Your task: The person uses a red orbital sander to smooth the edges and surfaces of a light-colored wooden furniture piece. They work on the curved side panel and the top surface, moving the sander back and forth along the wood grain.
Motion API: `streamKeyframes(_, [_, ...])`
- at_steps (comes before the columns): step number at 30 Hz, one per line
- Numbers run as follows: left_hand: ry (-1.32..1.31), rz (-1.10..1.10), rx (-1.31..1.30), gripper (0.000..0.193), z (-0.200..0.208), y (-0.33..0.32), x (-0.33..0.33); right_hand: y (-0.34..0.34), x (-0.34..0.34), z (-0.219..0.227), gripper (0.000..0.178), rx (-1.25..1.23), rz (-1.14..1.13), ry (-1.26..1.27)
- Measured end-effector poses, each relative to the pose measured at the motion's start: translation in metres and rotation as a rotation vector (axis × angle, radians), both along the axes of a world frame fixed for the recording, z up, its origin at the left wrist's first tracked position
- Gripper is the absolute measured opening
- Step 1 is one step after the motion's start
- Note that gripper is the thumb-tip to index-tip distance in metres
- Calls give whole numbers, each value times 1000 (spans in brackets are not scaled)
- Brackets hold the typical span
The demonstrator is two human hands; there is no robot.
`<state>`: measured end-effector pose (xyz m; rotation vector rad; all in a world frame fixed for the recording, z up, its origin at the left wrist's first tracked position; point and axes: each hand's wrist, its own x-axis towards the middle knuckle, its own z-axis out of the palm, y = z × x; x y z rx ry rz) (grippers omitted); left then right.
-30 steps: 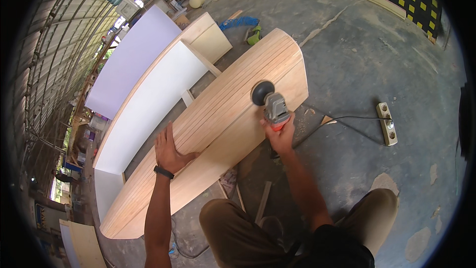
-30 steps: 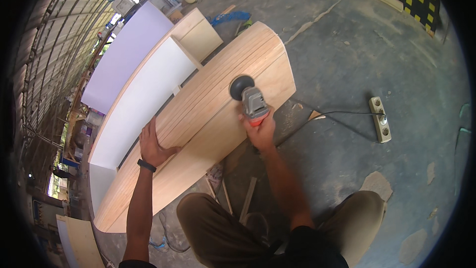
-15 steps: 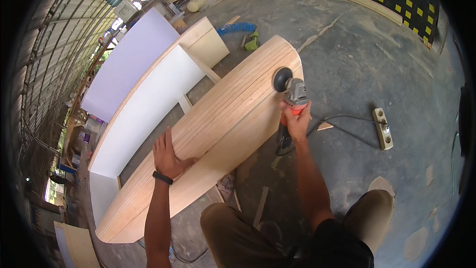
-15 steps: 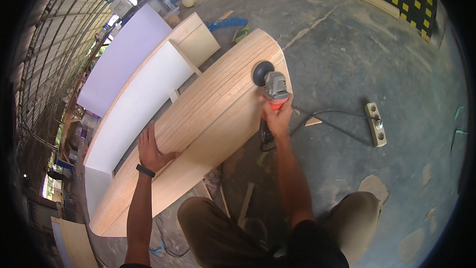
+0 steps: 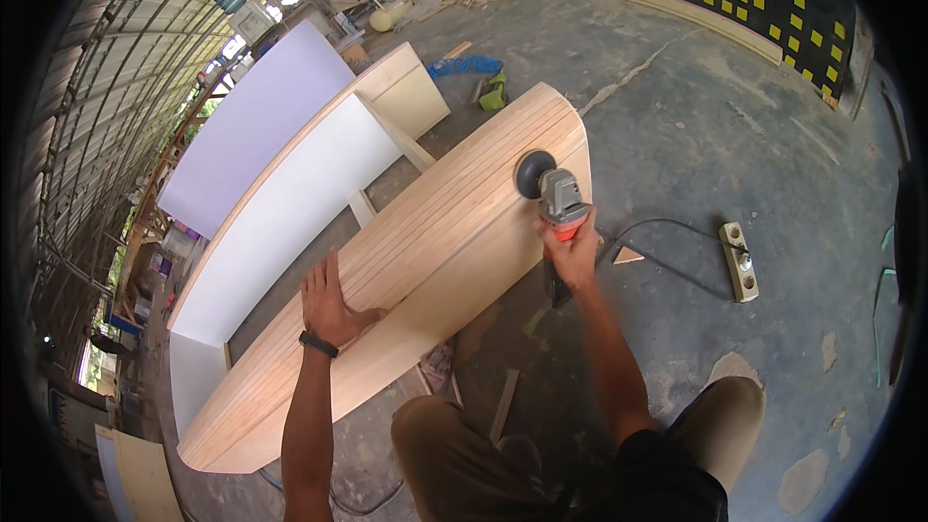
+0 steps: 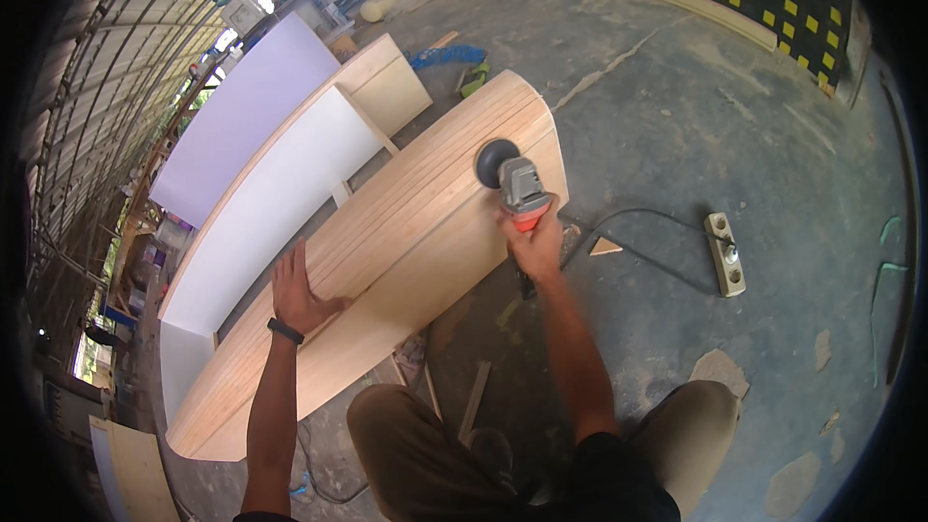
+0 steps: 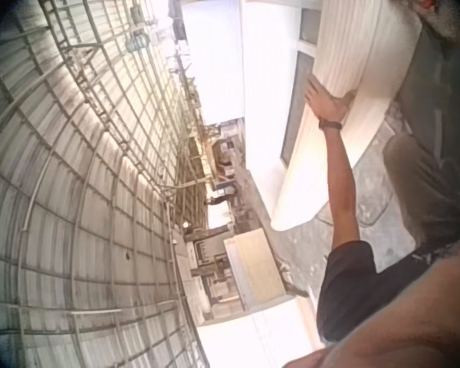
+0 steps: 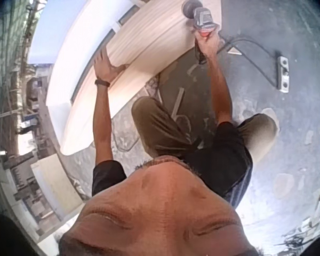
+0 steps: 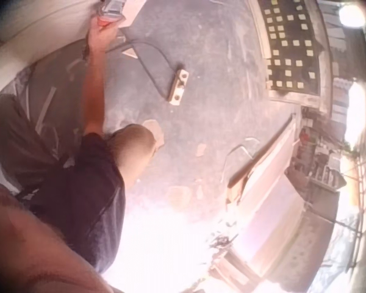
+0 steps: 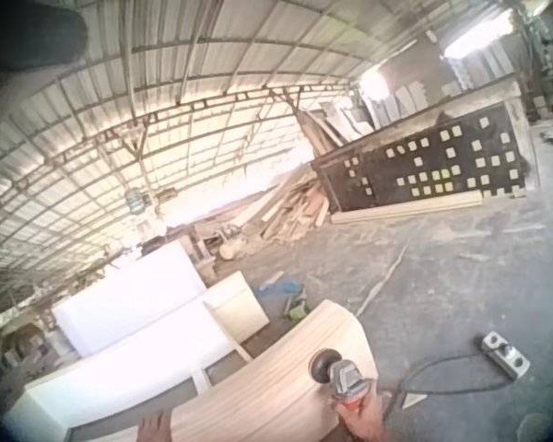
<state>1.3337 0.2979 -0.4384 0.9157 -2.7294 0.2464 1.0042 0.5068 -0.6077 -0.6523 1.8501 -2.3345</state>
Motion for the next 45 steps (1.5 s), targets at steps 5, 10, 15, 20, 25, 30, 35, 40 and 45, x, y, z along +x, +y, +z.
streamKeyframes(5, [28,-10,4,140,-6,-2,3,-5,63,-8,81,137,60,203])
streamKeyframes(10, [40,-12,-12,141,-5,-1,5,-1,71,8,79,381,174,337])
streamKeyframes(15, [36,-19,-13,140,-7,-1,3,9,23,3,72,220,-5,289])
streamKeyframes(20, [39,-32,-22,141,-6,-3,10,14,-49,12,59,38,-65,92])
streamKeyframes(25, [50,-44,-23,140,-10,-7,7,8,-114,6,58,-72,-112,-27])
streamKeyframes(30, [63,-39,17,140,-7,-3,2,13,-109,6,60,-77,-88,-28])
streamKeyframes(35, [52,-17,8,139,-5,-4,9,4,-10,21,65,109,3,157])
streamKeyframes(40, [80,-28,9,139,-9,-5,8,4,69,5,82,362,147,360])
streamKeyframes(45, [62,-6,15,140,-10,-5,8,-5,79,7,83,380,173,465])
